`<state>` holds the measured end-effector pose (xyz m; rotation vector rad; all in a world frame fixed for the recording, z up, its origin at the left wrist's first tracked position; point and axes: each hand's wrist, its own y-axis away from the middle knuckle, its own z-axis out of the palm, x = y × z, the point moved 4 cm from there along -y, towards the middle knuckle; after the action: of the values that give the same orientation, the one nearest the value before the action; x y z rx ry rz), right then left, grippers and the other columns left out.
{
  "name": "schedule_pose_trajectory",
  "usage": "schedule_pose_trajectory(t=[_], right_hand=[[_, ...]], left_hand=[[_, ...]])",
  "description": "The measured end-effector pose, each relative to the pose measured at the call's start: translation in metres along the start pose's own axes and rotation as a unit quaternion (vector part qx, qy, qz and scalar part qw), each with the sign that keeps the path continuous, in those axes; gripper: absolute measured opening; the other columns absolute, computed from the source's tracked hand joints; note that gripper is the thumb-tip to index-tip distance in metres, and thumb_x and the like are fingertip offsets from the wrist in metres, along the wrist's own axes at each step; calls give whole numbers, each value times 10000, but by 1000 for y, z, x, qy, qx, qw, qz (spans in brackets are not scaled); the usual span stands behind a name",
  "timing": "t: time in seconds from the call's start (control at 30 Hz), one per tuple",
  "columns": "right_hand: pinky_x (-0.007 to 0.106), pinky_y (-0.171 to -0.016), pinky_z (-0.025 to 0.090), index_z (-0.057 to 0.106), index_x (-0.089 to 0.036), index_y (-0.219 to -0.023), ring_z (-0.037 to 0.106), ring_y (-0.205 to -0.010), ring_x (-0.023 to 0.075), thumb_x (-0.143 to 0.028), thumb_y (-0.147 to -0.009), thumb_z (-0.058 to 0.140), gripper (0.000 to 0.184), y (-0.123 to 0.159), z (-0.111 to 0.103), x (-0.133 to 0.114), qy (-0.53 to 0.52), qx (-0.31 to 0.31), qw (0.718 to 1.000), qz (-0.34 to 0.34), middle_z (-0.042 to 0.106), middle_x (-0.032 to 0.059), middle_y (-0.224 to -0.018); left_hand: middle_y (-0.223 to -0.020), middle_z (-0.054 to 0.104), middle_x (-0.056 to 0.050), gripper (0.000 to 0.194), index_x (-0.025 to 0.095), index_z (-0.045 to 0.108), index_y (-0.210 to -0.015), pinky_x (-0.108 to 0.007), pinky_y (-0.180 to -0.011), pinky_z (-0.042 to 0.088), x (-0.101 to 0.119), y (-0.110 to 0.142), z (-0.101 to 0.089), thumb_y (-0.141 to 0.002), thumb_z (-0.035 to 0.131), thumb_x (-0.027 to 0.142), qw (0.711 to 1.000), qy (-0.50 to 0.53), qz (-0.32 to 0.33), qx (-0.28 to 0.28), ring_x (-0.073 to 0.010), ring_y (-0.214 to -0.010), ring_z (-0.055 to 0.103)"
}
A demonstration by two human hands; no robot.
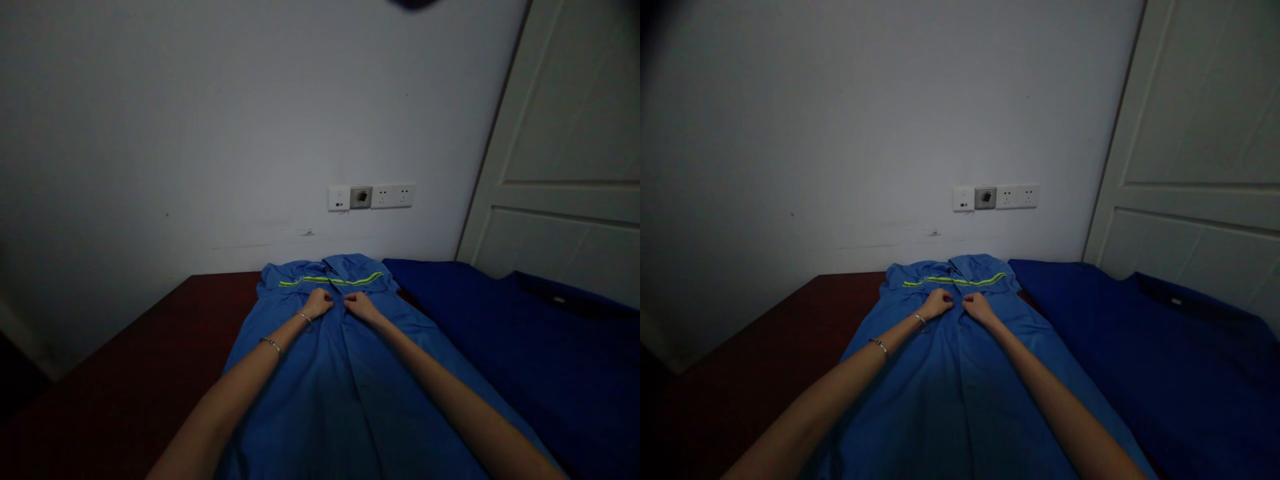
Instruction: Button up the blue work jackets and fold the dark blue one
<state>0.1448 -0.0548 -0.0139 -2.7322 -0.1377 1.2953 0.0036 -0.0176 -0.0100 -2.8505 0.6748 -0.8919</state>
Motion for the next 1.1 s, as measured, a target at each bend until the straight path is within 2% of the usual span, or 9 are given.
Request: schedule_pose_trajectory(t=[0.2, 0.4, 0.57, 0.77, 0.9, 1.1], right_hand=[[213, -607, 439, 690, -127, -749, 592, -660, 156, -131, -617, 469, 257, 2, 5, 1, -25, -3, 1000, 1, 662, -2, -652], [253, -717, 463, 679, -103, -893, 618, -788, 182, -105, -622, 472, 341, -2, 10, 4, -38, 6, 999, -2, 692, 35, -806], [284, -823, 451, 660, -105, -985, 616, -898, 186, -94, -668, 457, 376, -4, 12, 5, -45, 23, 999, -9, 684, 65, -950], [279, -858, 445, 649, -104, -1022, 603, -965, 185, -100, -696, 450, 382, -4, 10, 6, -55, 43, 997, -19, 665, 75, -1022], [287, -881, 435, 662, -139, -1003, 598, -977, 181, -119, -712, 445, 363, -6, 10, 7, -62, 47, 996, -34, 670, 46, -1014], [264, -872, 436, 647, -101, -1022, 606, -955, 162, -139, -728, 450, 356, -9, 11, 11, -66, 56, 995, -41, 660, 80, -1034]], left_hand=[[-716, 696, -27, 194, 124, 717, -772, -243, -673, 472, -8, -17, 5, -590, 664, 163, 999, 38, -23, -24, -166, -685, 611], [-834, 700, -50, 231, 123, 697, -881, -253, -704, 467, -17, -11, 15, -671, 622, 182, 998, 56, -35, 12, -155, -738, 609], [-855, 675, -66, 179, 138, 701, -837, -299, -798, 428, -8, 0, 13, -754, 552, 193, 998, 41, 3, 49, -174, -837, 571], [-926, 618, -68, 177, 169, 683, -801, -355, -881, 377, 5, 18, -1, -801, 513, 217, 984, -28, 124, 121, -181, -927, 497], [-950, 620, -64, 169, 171, 660, -850, -343, -894, 382, 6, 25, -1, -802, 497, 172, 983, -12, 149, 109, -177, -958, 493], [-928, 646, -63, 181, 148, 644, -874, -314, -874, 412, 5, 26, 2, -767, 503, 111, 986, 19, 132, 97, -166, -903, 554]])
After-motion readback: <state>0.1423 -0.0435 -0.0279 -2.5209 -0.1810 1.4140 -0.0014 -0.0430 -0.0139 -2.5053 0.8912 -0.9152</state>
